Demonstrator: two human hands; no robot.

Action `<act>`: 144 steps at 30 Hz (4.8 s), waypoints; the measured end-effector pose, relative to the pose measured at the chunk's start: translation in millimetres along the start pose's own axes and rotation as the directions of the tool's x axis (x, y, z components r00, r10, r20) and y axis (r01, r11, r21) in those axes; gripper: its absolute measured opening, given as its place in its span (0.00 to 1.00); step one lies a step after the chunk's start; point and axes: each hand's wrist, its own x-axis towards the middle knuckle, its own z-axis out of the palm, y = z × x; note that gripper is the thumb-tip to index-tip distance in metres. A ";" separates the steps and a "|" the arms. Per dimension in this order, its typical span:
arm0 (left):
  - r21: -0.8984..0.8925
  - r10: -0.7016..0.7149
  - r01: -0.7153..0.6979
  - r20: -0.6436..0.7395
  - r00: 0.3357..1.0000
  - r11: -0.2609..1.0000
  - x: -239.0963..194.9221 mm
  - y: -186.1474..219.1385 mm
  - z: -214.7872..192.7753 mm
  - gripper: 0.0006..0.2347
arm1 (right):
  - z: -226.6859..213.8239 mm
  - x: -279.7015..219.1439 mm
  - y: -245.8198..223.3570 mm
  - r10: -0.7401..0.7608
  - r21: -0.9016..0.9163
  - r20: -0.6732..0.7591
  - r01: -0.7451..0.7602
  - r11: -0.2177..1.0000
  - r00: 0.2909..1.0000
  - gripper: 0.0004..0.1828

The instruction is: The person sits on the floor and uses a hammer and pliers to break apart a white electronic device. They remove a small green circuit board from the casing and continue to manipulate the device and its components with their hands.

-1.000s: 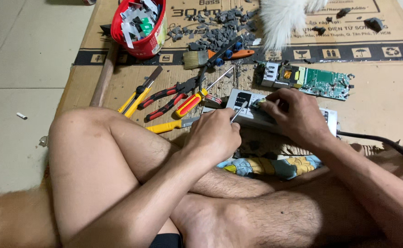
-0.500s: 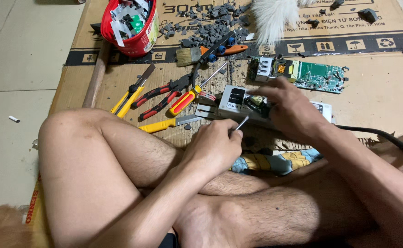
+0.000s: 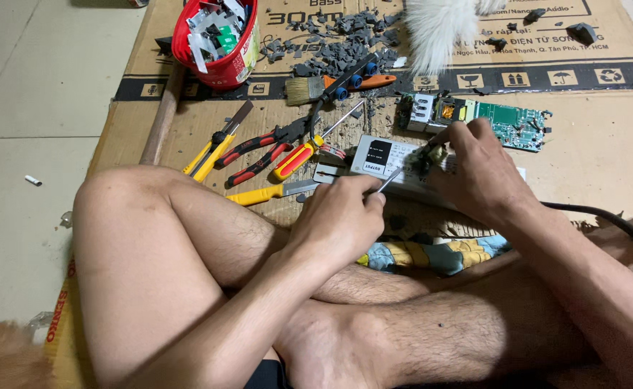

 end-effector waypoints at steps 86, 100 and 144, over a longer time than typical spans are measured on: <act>0.218 -0.036 0.039 -0.014 0.999 0.975 62.9 3.8 1.8 0.17 | 27.3 6.4 5.6 -0.129 0.042 -0.129 0.135 0.990 0.983 0.18; 0.152 -0.123 0.118 0.025 0.992 0.981 66.8 14.7 14.8 0.18 | 36.9 7.9 9.1 -0.201 -0.059 -0.132 0.195 0.979 0.971 0.15; 0.144 -0.232 0.219 0.074 0.970 0.965 62.5 33.5 4.0 0.15 | 36.5 5.3 -6.8 -0.096 -0.013 -0.092 0.095 0.995 0.991 0.19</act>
